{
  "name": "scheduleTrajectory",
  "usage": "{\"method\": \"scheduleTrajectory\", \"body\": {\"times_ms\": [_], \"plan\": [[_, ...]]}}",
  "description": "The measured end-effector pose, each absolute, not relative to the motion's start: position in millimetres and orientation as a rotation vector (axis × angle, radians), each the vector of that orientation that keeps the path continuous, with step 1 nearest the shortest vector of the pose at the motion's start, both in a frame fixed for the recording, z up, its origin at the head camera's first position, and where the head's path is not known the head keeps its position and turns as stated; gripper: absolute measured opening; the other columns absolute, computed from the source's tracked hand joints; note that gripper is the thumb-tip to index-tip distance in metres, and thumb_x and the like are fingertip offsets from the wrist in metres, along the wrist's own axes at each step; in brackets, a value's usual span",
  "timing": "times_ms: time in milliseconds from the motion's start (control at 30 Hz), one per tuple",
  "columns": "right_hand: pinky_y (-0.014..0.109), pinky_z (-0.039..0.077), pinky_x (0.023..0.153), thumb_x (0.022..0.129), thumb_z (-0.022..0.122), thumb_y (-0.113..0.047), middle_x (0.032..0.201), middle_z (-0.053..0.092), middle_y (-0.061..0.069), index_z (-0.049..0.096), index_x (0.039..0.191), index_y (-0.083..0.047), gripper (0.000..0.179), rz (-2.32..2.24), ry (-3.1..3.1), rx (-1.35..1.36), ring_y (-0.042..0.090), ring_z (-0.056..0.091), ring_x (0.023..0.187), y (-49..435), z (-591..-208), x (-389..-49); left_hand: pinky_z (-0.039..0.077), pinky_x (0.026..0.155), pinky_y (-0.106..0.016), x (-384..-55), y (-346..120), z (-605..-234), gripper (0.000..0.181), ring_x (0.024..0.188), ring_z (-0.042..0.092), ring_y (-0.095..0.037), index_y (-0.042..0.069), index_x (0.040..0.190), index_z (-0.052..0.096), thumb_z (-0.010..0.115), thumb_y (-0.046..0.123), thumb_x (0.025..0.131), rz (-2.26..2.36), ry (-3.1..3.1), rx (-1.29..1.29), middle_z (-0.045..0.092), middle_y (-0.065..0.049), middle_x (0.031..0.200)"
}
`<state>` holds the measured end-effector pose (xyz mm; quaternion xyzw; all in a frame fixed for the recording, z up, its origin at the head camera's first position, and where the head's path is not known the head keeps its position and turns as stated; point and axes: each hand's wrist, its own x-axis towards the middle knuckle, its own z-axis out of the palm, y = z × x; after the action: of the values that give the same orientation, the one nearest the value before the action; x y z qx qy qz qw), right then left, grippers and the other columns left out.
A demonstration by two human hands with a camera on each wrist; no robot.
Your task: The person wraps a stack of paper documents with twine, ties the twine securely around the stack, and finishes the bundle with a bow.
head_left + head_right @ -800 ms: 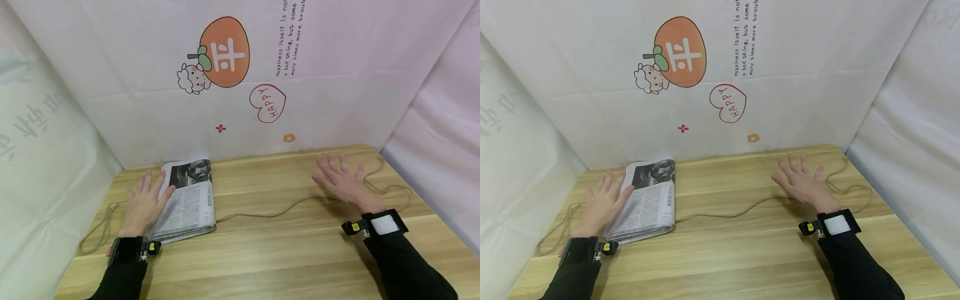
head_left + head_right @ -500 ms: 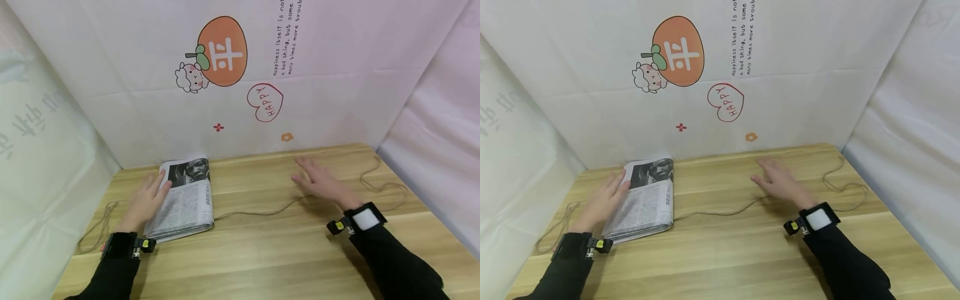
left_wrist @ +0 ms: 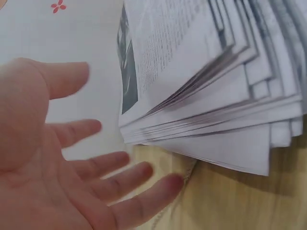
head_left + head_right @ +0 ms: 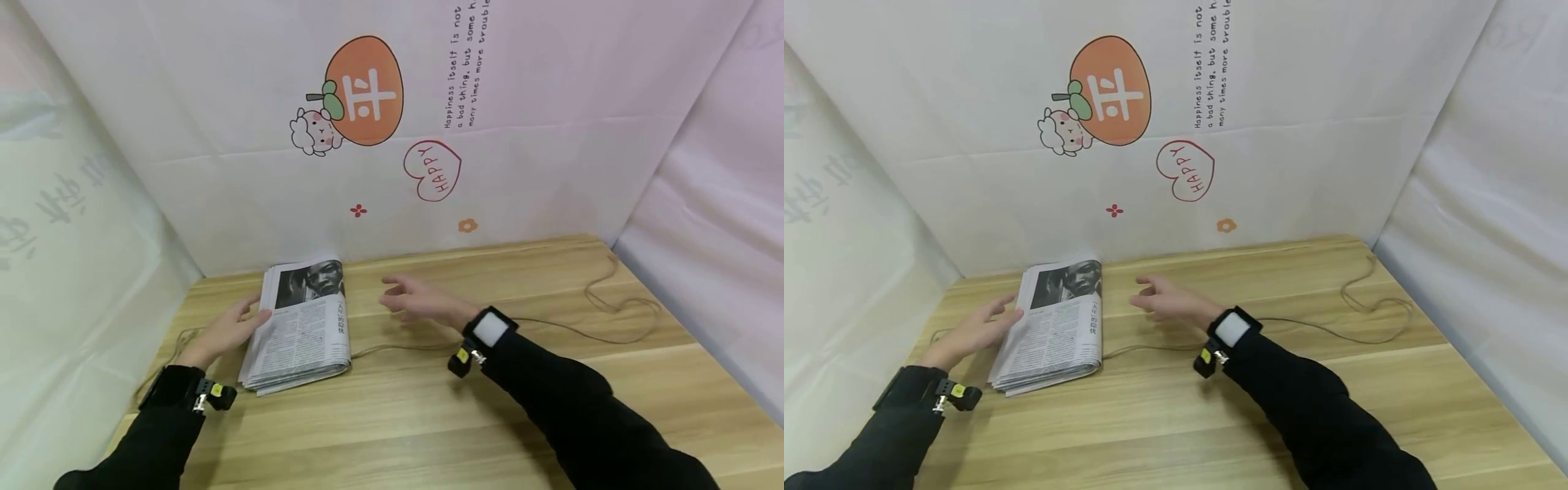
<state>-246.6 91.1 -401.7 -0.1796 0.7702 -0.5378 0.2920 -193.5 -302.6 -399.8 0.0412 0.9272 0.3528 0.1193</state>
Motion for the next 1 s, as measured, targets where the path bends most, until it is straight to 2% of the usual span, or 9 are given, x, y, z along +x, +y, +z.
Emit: {"method": "scheduleTrajectory", "body": {"times_ms": [133,233,300,400,500,600,700,833,1000], "plan": [[0.054,0.047,0.102,0.103,0.06,-0.034,0.157,0.033,0.027,0.012,0.163,-0.011,0.08,-1.52,1.86,-0.354,0.045,0.047,0.134,55.9,-402.3,-243.8,0.047,0.1,-0.058,-190.7,-304.9,-402.2,0.08,0.131,0.044,-0.054,-0.011,0.156,0.014,0.048,0.043,0.108,1.078,2.568,0.033,0.032,-0.042,0.148],[0.058,0.047,0.101,0.103,0.061,-0.031,0.158,0.028,0.03,0.007,0.163,-0.01,0.083,-1.544,1.756,-0.263,0.047,0.044,0.136,36.4,-405.6,-241.5,0.047,0.1,-0.056,-187.3,-304.3,-405.9,0.08,0.128,0.049,-0.05,-0.01,0.156,0.012,0.048,0.042,0.108,1.072,2.542,0.018,0.037,-0.041,0.147],[0.06,0.045,0.101,0.103,0.062,-0.029,0.157,0.03,0.03,0.006,0.163,-0.011,0.085,-1.548,1.691,-0.216,0.047,0.044,0.136,25.3,-408.2,-239.4,0.046,0.1,-0.056,-184.9,-304.0,-407.9,0.079,0.127,0.051,-0.049,-0.011,0.156,0.015,0.049,0.041,0.108,1.034,2.575,0.024,0.04,-0.041,0.144],[0.063,0.042,0.103,0.104,0.06,-0.027,0.149,0.044,0.026,0.01,0.164,-0.014,0.079,-1.563,1.617,-0.21,0.045,0.048,0.133,11.1,-411.8,-237.5,0.047,0.099,-0.057,-182.0,-303.3,-409.0,0.078,0.124,0.053,-0.049,-0.013,0.154,0.018,0.05,0.039,0.107,0.988,2.617,0.032,0.044,-0.041,0.141],[0.063,0.045,0.1,0.104,0.06,-0.026,0.132,0.059,0.022,0.021,0.161,-0.013,0.07,-1.61,1.583,-0.218,0.042,0.058,0.122,-0.7,-415.5,-236.6,0.047,0.098,-0.057,-180.7,-302.2,-409.5,0.078,0.123,0.053,-0.049,-0.014,0.153,0.02,0.052,0.04,0.107,0.975,2.639,0.032,0.045,-0.042,0.139],[0.057,0.052,0.092,0.103,0.061,-0.026,0.117,0.066,0.018,0.039,0.151,-0.006,0.056,-1.66,1.565,-0.183,0.035,0.064,0.108,-11.1,-419.8,-236.0,0.048,0.097,-0.056,-179.6,-300.2,-410.7,0.079,0.12,0.055,-0.047,-0.015,0.152,0.02,0.054,0.04,0.106,0.99,2.647,0.035,0.048,-0.041,0.136],[0.049,0.057,0.083,0.101,0.065,-0.029,0.109,0.067,0.016,0.052,0.134,-0.002,0.044,-1.703,1.533,-0.131,0.029,0.065,0.097,-21.3,-425.0,-235.1,0.05,0.094,-0.054,-178.4,-298.9,-412.0,0.08,0.116,0.058,-0.045,-0.016,0.151,0.022,0.055,0.039,0.105,0.991,2.666,0.044,0.051,-0.041,0.132],[0.044,0.059,0.079,0.099,0.068,-0.024,0.108,0.069,0.017,0.055,0.128,-0.005,0.037,-1.758,1.455,-0.118,0.027,0.068,0.095,-33.2,-427.1,-234.4,0.05,0.093,-0.054,-177.1,-297.7,-411.8,0.078,0.113,0.059,-0.044,-0.015,0.151,0.024,0.055,0.04,0.105,1.001,2.696,0.042,0.053,-0.039,0.129],[0.046,0.058,0.084,0.094,0.066,-0.004,0.116,0.069,0.019,0.051,0.137,-0.004,0.046,-1.853,1.38,-0.12,0.032,0.069,0.103,-40.9,-418.6,-234.1,0.047,0.096,-0.056,-176.4,-295.1,-411.6,0.075,0.118,0.056,-0.047,-0.01,0.152,0.028,0.054,0.042,0.105,1.008,2.724,0.056,0.051,-0.039,0.132]]}}
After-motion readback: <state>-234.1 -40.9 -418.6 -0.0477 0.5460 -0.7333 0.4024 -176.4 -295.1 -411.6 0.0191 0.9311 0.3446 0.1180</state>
